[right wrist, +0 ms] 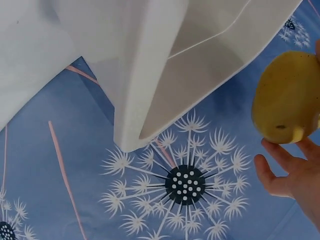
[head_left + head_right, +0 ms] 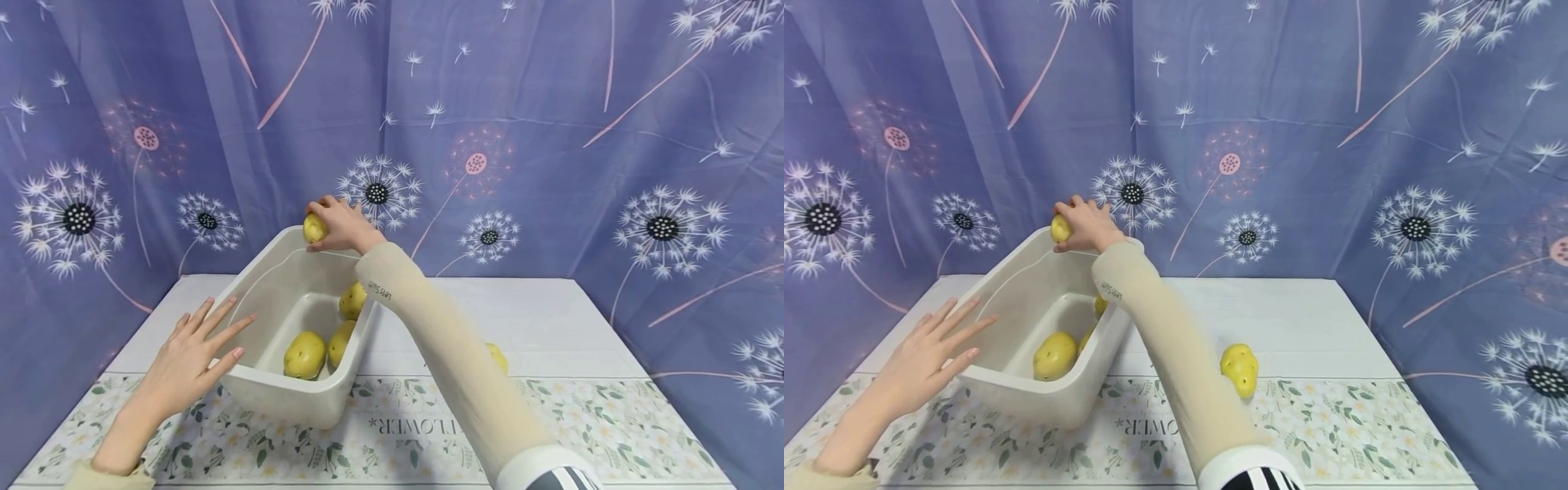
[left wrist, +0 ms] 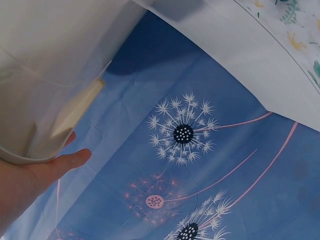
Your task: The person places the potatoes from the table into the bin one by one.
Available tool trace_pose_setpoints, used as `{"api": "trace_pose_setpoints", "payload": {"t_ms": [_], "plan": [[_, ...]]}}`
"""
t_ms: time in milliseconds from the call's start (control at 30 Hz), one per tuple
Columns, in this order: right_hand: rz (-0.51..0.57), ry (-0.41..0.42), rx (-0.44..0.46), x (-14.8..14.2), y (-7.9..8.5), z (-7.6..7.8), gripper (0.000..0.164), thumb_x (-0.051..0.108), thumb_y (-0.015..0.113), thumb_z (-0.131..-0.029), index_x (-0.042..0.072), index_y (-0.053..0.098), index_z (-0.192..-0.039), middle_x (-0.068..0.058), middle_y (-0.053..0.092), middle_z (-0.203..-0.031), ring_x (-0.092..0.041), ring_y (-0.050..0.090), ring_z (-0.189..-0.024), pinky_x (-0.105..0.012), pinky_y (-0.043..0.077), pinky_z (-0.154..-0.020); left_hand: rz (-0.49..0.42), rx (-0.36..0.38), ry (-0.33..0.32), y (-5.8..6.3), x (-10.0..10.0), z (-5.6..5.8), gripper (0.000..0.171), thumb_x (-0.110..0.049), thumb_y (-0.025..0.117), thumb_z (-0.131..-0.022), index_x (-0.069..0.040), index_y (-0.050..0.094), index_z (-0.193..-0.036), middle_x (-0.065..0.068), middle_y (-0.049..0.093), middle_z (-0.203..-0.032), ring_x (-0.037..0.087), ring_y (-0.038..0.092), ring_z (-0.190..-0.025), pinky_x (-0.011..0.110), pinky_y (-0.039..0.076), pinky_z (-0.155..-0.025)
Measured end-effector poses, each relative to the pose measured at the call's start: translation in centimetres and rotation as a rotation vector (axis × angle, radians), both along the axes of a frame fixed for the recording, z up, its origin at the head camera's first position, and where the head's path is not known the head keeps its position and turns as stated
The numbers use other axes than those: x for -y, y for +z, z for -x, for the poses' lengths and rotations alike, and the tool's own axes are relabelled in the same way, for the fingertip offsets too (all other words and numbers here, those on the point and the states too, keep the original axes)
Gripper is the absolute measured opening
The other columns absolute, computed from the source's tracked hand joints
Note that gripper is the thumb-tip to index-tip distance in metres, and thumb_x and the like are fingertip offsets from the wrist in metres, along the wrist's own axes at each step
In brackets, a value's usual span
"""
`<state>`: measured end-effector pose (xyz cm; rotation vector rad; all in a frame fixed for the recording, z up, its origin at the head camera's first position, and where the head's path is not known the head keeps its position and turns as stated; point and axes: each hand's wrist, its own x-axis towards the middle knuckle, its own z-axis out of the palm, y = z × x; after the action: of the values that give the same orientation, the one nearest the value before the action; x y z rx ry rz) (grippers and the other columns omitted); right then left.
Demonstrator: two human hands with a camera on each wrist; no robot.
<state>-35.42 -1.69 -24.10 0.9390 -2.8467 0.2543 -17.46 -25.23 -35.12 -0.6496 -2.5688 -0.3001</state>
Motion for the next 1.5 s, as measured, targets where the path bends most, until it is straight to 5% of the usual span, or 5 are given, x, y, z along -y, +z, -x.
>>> {"api": "trace_pose_setpoints", "payload": {"t_ms": [367, 1200, 1500], "plan": [[-0.002, 0.015, -0.024, 0.4, -0.2, 0.0, 0.062, 0.047, 0.066, -0.074, 0.028, 0.041, -0.128, 0.001, 0.037, -0.136, -0.018, 0.042, -0.120, -0.049, 0.033, -0.097, -0.002, -0.009, -0.007, 0.0, 0.1, -0.3, 0.046, -0.034, 0.053, -0.087, -0.026, 0.045, -0.132, 0.014, 0.033, -0.143, 0.037, 0.016, -0.136, 0.065, 0.016, -0.102], [0.028, 0.103, -0.104, -3.8, 0.0, 0.0, 0.041, 0.038, 0.060, -0.082, 0.021, 0.053, -0.119, 0.001, 0.049, -0.130, -0.017, 0.048, -0.118, -0.061, 0.025, -0.101, 0.000, 0.000, -0.014, 0.1, 0.1, -0.1, 0.048, -0.033, 0.054, -0.087, -0.029, 0.042, -0.134, 0.015, 0.032, -0.143, 0.037, 0.016, -0.136, 0.067, 0.019, -0.098], [0.043, 0.182, -0.206, -5.8, 0.3, -1.2, 0.036, 0.036, 0.059, -0.083, 0.019, 0.057, -0.114, 0.004, 0.058, -0.117, -0.014, 0.057, -0.098, -0.042, 0.039, -0.088, 0.003, -0.013, -0.016, 0.2, 0.0, -0.1, 0.047, -0.030, 0.056, -0.085, -0.024, 0.046, -0.131, 0.015, 0.033, -0.142, 0.037, 0.017, -0.136, 0.066, 0.018, -0.100]]}}
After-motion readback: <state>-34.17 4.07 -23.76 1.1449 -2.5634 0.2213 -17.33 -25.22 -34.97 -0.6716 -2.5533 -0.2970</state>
